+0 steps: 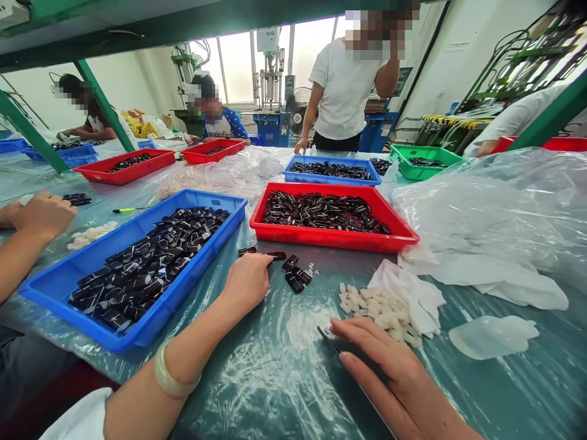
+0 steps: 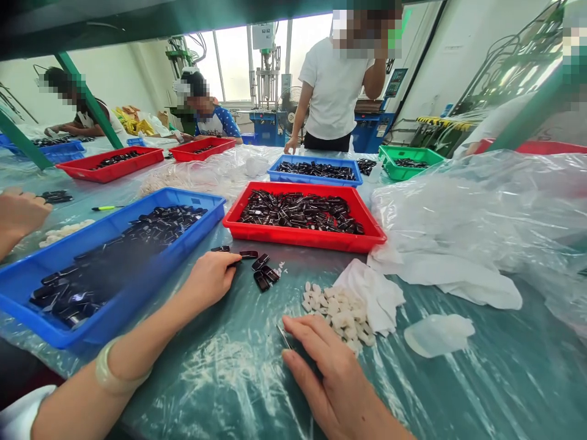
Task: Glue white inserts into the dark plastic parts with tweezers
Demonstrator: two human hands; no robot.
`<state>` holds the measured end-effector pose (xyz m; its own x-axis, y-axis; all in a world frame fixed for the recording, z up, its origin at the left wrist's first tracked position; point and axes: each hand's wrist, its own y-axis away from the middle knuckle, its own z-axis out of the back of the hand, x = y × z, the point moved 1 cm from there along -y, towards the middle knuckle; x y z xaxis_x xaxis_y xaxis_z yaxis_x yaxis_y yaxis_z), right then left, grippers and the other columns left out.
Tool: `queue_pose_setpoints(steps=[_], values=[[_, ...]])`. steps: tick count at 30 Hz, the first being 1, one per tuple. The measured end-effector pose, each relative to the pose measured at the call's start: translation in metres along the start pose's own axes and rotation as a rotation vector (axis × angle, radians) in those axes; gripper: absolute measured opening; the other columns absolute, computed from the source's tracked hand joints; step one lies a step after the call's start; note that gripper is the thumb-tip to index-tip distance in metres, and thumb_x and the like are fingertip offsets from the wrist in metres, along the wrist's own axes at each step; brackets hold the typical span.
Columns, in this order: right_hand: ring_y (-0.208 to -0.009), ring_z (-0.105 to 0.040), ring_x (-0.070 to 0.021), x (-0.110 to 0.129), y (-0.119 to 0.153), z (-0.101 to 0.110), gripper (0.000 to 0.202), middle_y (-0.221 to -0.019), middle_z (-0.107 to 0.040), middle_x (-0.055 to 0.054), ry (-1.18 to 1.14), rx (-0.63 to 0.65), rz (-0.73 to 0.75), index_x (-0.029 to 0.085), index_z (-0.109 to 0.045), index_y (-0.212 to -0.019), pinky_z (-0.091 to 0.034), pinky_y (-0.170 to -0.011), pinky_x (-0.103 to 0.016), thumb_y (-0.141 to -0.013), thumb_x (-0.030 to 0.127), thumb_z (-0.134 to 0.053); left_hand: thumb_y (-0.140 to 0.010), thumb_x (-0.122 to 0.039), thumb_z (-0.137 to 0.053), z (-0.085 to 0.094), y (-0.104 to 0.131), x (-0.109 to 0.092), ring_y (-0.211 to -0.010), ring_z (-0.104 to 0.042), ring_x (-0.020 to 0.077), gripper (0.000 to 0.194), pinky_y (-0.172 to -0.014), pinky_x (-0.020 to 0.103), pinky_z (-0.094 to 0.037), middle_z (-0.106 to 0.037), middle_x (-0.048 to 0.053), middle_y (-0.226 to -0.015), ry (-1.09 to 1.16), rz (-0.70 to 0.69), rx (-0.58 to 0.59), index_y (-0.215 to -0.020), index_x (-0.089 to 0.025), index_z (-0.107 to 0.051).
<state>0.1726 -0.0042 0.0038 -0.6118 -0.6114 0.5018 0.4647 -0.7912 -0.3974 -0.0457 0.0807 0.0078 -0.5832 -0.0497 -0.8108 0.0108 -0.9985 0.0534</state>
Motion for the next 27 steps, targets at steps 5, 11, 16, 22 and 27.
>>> queue_pose_setpoints(steps=[5,11,16,22,27], values=[[-0.094,-0.063,-0.0168,0.001,0.000,0.000,0.026,-0.101,-0.065,-0.007,-0.034,0.033,-0.053,0.021,-0.059,-0.108,-0.053,-0.078,-0.026,-0.088,0.023,-0.043,-0.076,-0.018,-0.053,0.000,0.011,-0.012,-0.086,-0.066,0.0198,0.025,-0.073,0.029,-0.051,-0.068,0.010,-0.098,0.280,0.035,0.180,-0.100,-0.016,-0.058],[-0.096,-0.062,-0.0156,-0.002,0.000,-0.001,0.026,-0.102,-0.064,-0.007,-0.036,0.060,-0.064,0.021,-0.058,-0.110,-0.052,-0.080,-0.024,-0.088,0.022,-0.045,-0.069,-0.019,-0.066,-0.004,0.020,-0.015,-0.079,-0.068,0.0212,0.022,-0.058,0.022,-0.051,-0.067,0.010,-0.092,0.750,0.226,0.399,-0.088,-0.015,-0.056],[-0.094,-0.061,-0.0148,-0.003,0.001,-0.002,0.026,-0.101,-0.063,-0.007,-0.046,0.084,-0.067,0.020,-0.057,-0.112,-0.052,-0.078,-0.023,-0.088,0.023,-0.045,-0.066,-0.019,-0.069,-0.012,0.025,-0.018,-0.076,-0.068,0.0197,0.023,-0.055,0.020,-0.051,-0.066,0.007,-0.084,0.783,0.243,0.424,-0.085,-0.015,-0.057],[-0.089,-0.061,-0.0161,-0.003,0.001,-0.003,0.027,-0.097,-0.063,-0.008,-0.096,0.103,-0.075,0.021,-0.057,-0.112,-0.053,-0.074,-0.026,-0.089,0.021,-0.043,-0.065,-0.018,-0.068,-0.019,0.031,-0.022,-0.076,-0.067,0.0188,0.024,-0.058,0.021,-0.051,-0.064,0.004,-0.083,0.781,0.260,0.413,-0.086,-0.016,-0.057],[-0.089,-0.061,-0.0161,-0.002,0.001,-0.003,0.028,-0.098,-0.062,-0.008,-0.106,0.098,-0.079,0.021,-0.056,-0.113,-0.053,-0.074,-0.026,-0.088,0.021,-0.044,-0.065,-0.017,-0.067,-0.022,0.032,-0.025,-0.078,-0.066,0.0191,0.025,-0.060,0.023,-0.051,-0.063,0.005,-0.085,0.763,0.270,0.412,-0.088,-0.016,-0.057]])
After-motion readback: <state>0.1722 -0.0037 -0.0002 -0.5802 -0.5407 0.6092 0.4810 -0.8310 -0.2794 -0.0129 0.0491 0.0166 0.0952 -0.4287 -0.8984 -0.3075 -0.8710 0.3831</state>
